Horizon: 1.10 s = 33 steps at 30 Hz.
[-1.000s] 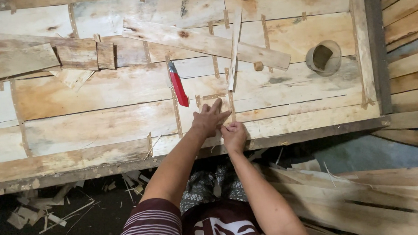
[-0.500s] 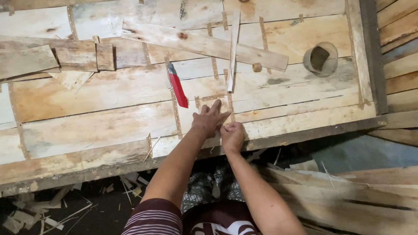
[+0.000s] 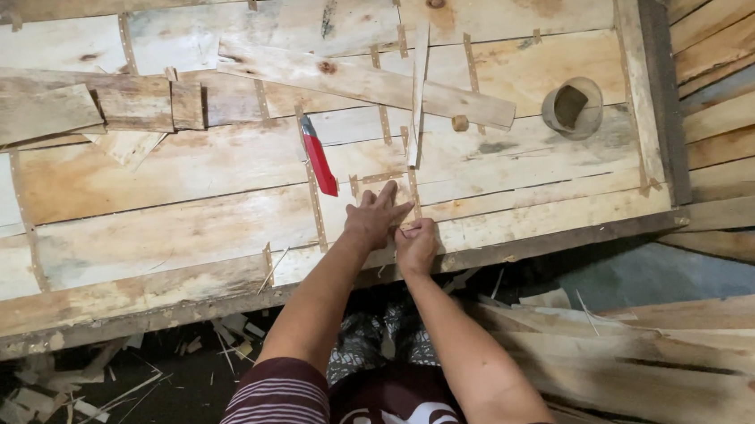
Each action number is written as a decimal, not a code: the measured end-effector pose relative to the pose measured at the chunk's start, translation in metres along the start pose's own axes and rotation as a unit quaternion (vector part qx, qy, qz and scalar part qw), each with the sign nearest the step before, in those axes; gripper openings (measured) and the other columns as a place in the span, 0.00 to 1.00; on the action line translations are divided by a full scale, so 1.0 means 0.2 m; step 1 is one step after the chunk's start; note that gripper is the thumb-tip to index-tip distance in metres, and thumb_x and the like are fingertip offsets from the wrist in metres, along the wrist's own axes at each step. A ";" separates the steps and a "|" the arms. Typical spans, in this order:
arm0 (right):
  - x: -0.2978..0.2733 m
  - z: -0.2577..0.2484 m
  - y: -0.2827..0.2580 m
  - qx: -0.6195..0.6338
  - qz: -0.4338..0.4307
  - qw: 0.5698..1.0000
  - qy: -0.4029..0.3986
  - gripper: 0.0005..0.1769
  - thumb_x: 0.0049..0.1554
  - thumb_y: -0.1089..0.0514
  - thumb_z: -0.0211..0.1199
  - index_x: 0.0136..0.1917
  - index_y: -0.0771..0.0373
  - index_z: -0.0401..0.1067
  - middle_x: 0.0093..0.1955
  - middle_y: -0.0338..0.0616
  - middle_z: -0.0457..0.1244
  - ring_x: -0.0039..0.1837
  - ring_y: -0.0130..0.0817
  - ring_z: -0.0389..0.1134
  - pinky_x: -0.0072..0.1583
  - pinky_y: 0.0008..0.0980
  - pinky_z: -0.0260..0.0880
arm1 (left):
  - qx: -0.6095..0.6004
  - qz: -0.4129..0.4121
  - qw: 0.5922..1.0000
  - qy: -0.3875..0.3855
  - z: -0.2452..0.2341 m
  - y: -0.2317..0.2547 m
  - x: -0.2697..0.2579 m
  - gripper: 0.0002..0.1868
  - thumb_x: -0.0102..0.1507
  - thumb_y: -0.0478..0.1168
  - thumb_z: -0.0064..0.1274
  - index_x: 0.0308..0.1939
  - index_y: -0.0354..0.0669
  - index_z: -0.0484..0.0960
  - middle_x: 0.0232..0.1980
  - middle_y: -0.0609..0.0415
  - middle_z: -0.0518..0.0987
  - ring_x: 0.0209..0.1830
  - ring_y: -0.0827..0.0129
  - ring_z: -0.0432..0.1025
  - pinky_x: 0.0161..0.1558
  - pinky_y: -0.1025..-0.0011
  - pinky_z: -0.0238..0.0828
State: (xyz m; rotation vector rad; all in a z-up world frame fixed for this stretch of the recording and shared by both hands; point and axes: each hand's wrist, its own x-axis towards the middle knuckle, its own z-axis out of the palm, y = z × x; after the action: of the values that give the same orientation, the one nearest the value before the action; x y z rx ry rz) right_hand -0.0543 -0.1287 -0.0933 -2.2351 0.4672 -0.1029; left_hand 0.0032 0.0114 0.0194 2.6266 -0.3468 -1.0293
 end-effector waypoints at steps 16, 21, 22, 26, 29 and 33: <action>0.00 -0.02 0.01 -0.037 -0.029 0.999 -0.002 0.24 0.45 0.56 0.77 0.48 0.63 0.65 0.31 0.46 0.65 0.39 0.49 0.70 0.49 0.46 0.70 | -0.008 -0.006 1.000 -0.017 -0.03 0.00 -0.01 0.57 0.56 0.41 0.69 0.78 0.88 0.49 0.86 0.66 0.31 0.81 0.51 0.47 0.63 0.42 0.67; 0.01 -0.04 -0.02 -0.069 -0.047 0.996 0.039 0.31 0.41 0.55 0.79 0.50 0.64 0.62 0.45 0.60 0.64 0.48 0.61 0.67 0.51 0.52 0.68 | 0.003 -0.002 1.000 -0.010 0.00 0.00 0.00 0.56 0.57 0.40 0.67 0.78 0.87 0.49 0.86 0.66 0.32 0.82 0.51 0.46 0.63 0.41 0.66; 0.01 -0.04 -0.04 -0.069 -0.048 0.996 0.040 0.31 0.41 0.55 0.79 0.50 0.64 0.62 0.45 0.60 0.64 0.48 0.61 0.67 0.51 0.52 0.68 | 0.004 -0.002 1.000 -0.009 0.00 0.00 0.00 0.56 0.57 0.40 0.67 0.78 0.87 0.49 0.86 0.66 0.32 0.82 0.51 0.46 0.63 0.41 0.66; 0.00 -0.05 -0.07 -0.058 -0.040 0.997 0.028 0.33 0.43 0.54 0.78 0.52 0.64 0.60 0.48 0.62 0.62 0.50 0.64 0.66 0.52 0.53 0.68 | -0.004 -0.004 1.000 -0.010 0.01 -0.01 0.01 0.54 0.59 0.41 0.66 0.78 0.87 0.49 0.86 0.66 0.31 0.81 0.50 0.46 0.64 0.40 0.65; 0.00 -0.08 -0.08 -0.049 -0.051 0.997 0.017 0.32 0.44 0.55 0.78 0.52 0.64 0.60 0.46 0.60 0.62 0.48 0.61 0.67 0.51 0.53 0.67 | 0.005 -0.003 1.000 -0.007 0.00 0.00 0.00 0.54 0.60 0.41 0.65 0.78 0.88 0.48 0.86 0.65 0.31 0.81 0.51 0.47 0.63 0.41 0.66; 0.03 -0.14 -0.08 0.168 0.184 0.959 -0.134 0.25 0.54 0.55 0.69 0.56 0.61 0.56 0.40 0.55 0.63 0.39 0.51 0.65 0.43 0.49 0.64 | 0.021 -0.010 0.999 -0.024 -0.01 0.00 0.01 0.56 0.58 0.40 0.66 0.78 0.89 0.45 0.86 0.66 0.30 0.81 0.52 0.47 0.62 0.43 0.68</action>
State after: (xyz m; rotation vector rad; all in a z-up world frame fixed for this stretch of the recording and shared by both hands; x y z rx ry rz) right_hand -0.0500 -0.1419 -0.0623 -1.7638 0.6528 0.2927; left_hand 0.0062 0.0108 0.0207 2.6515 -0.3583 -1.1047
